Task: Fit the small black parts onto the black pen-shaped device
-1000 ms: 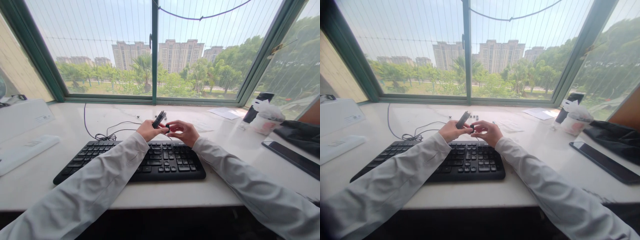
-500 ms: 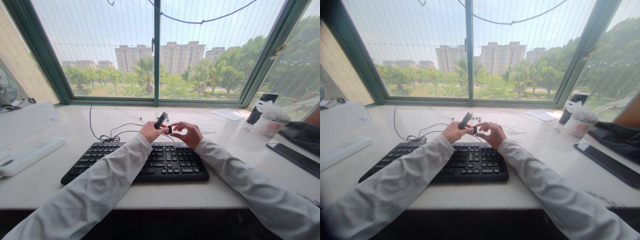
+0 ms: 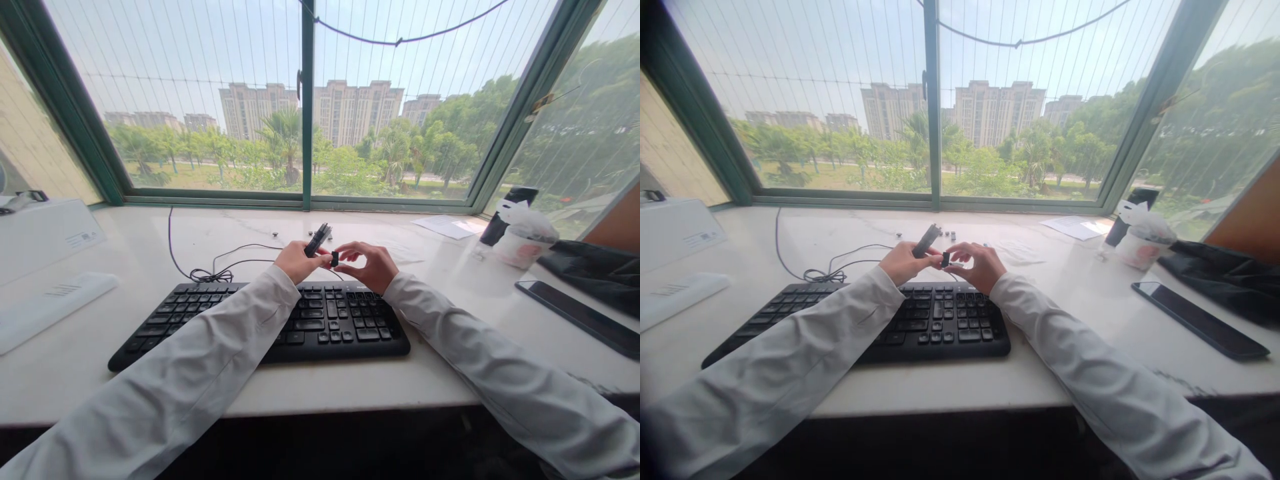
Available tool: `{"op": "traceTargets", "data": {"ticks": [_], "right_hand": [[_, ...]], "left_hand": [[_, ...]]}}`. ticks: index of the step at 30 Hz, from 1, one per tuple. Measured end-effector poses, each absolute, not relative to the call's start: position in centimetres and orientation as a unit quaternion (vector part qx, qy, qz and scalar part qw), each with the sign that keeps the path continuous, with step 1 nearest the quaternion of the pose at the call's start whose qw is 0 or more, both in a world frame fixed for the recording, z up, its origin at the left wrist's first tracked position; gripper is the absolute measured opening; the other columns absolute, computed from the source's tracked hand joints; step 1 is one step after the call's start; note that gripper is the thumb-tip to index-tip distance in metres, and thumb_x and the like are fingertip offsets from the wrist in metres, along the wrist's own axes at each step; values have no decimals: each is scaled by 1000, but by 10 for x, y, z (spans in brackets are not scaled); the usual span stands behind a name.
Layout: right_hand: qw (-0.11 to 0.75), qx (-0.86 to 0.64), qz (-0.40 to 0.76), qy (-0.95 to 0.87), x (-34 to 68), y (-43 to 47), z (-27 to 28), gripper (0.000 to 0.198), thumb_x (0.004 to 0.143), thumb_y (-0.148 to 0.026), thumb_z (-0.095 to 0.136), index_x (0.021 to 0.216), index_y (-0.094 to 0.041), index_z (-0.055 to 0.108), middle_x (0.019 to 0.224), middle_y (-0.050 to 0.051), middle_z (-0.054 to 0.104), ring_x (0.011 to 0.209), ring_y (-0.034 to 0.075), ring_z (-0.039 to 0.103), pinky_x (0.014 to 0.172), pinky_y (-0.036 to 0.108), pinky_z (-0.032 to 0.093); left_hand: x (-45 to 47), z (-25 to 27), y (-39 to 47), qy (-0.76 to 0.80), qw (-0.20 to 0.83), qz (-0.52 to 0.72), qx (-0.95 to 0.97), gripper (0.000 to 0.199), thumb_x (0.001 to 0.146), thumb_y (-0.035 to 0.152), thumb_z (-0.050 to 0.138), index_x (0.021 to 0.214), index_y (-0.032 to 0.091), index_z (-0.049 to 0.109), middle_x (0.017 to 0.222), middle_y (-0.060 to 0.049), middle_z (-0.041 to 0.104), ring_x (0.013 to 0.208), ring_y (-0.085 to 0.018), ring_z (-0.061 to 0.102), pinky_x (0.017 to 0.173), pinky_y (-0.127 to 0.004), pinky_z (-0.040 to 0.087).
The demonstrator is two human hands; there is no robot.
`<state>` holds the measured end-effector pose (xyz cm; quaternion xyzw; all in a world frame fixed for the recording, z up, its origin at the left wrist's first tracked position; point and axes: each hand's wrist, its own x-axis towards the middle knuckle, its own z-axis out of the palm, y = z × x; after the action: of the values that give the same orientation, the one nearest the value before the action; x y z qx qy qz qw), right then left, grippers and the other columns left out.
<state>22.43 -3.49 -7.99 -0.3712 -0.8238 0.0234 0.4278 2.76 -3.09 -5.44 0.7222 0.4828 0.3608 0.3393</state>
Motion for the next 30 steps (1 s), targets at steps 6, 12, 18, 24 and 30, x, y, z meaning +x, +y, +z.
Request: {"op": "traceTargets", "data": {"ticks": [6, 12, 18, 24, 30], "right_hand": [[399, -412, 33, -819, 235, -25, -81, 37, 74, -42, 70, 103, -20, 64, 82, 2, 71, 70, 15, 62, 70, 31, 52], [331, -474, 80, -812, 264, 24, -82, 44, 70, -49, 68, 102, -19, 65, 85, 4, 71, 69, 15, 60, 69, 32, 51], [226, -516, 160, -811, 257, 99, -87, 52, 64, -54, 70, 104, -21, 68, 95, 5, 69, 80, 17, 61, 74, 31, 49], [208, -554, 193, -782, 251, 133, -102, 54, 62, -50, 74, 107, -23, 68, 101, 6, 68, 85, 18, 62, 77, 30, 48], [213, -557, 202, -777, 258, 142, -108, 56, 60, -54, 73, 108, -25, 69, 100, 5, 69, 87, 19, 63, 81, 31, 48]], "left_hand": [[14, -49, -17, 525, 258, 389, 712, 27, 73, 43, 63, 83, 20, 72, 80, -2, 74, 81, -18, 64, 78, -28, 45], [-1, -45, -5, 572, 220, 413, 673, 22, 75, 38, 60, 85, 22, 71, 79, 0, 74, 76, -16, 64, 71, -26, 44], [-1, -48, -2, 576, 214, 412, 673, 18, 74, 35, 60, 83, 23, 71, 74, 1, 73, 80, -16, 64, 73, -26, 44], [0, -46, -3, 572, 219, 421, 669, 18, 74, 35, 61, 84, 23, 70, 71, 2, 72, 78, -16, 65, 72, -26, 45], [1, -45, -4, 558, 224, 420, 680, 18, 75, 35, 60, 85, 24, 70, 71, 2, 72, 79, -16, 65, 73, -26, 45]]}}
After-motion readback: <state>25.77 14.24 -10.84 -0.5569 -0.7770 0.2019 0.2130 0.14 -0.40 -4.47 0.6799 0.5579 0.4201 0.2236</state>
